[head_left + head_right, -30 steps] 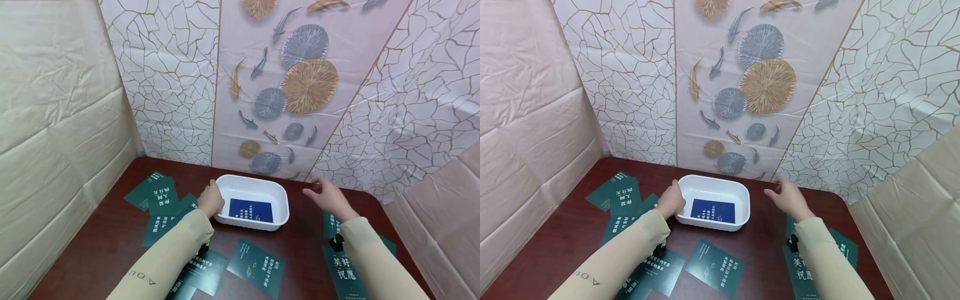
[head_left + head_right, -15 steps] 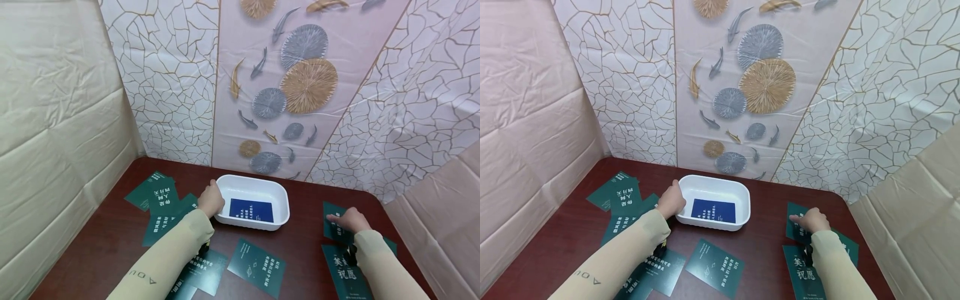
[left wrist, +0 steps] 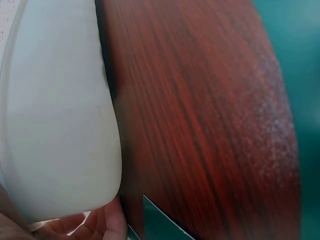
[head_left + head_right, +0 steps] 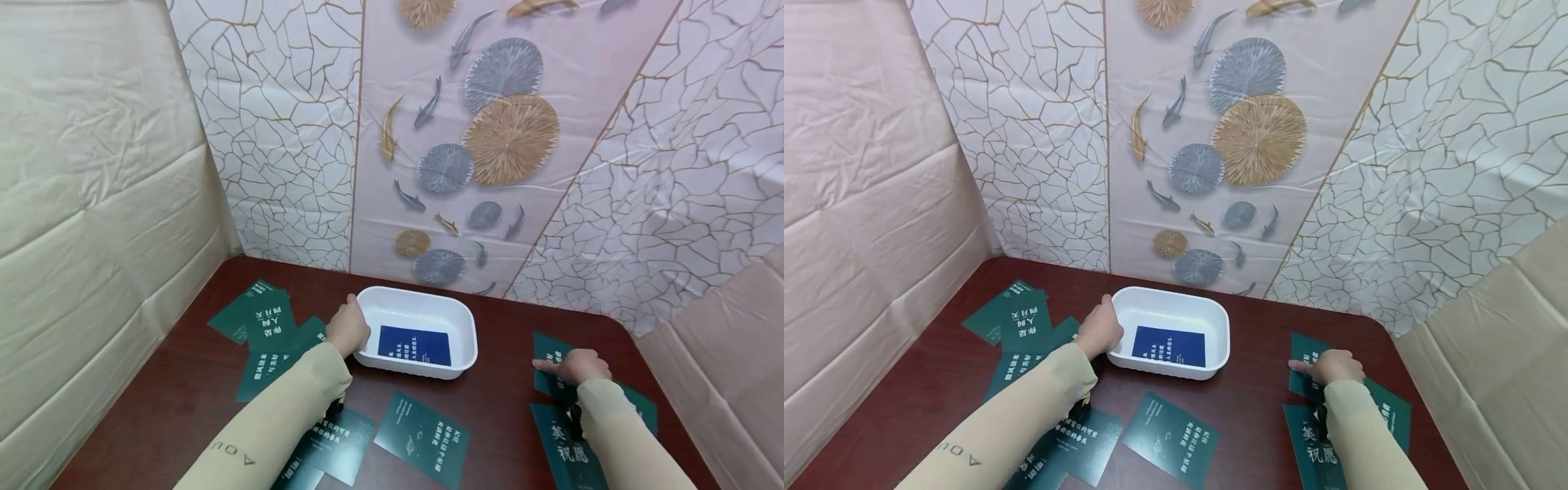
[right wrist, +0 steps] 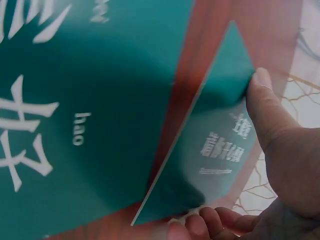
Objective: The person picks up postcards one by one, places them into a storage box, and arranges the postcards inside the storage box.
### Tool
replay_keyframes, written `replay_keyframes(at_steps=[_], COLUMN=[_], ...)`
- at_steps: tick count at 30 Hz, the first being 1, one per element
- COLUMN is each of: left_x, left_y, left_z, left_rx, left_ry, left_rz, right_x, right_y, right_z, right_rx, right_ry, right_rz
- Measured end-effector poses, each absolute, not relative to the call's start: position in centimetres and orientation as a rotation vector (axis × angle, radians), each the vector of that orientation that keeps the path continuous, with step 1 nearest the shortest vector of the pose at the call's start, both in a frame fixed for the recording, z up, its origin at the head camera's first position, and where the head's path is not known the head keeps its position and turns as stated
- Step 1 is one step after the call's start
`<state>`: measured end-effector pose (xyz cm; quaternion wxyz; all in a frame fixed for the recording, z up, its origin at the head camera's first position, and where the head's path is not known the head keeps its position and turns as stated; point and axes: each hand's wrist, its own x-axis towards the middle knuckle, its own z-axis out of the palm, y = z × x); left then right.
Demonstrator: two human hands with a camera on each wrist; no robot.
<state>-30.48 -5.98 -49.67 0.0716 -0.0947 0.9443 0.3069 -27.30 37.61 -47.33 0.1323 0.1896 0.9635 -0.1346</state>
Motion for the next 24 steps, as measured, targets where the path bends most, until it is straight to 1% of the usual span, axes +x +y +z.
replay_keyframes(at_steps=[14, 19, 24], left_x=[-30.1, -30.0, -30.1], left_y=[-6.1, -6.2, -5.9], left_z=[-49.5, -49.6, -49.4], left_rx=[-0.292, -0.286, -0.278], left_ry=[2.856, 2.858, 2.864], left_rz=[0.917, 0.918, 0.926], right_x=[-29.0, -28.5, -28.2], right_y=[37.4, 36.6, 36.6], right_z=[-48.4, -48.0, -47.5], right_rx=[0.897, 0.965, 0.973], right_ry=[2.654, 2.651, 2.651], right_rz=[-0.631, -0.666, -0.684])
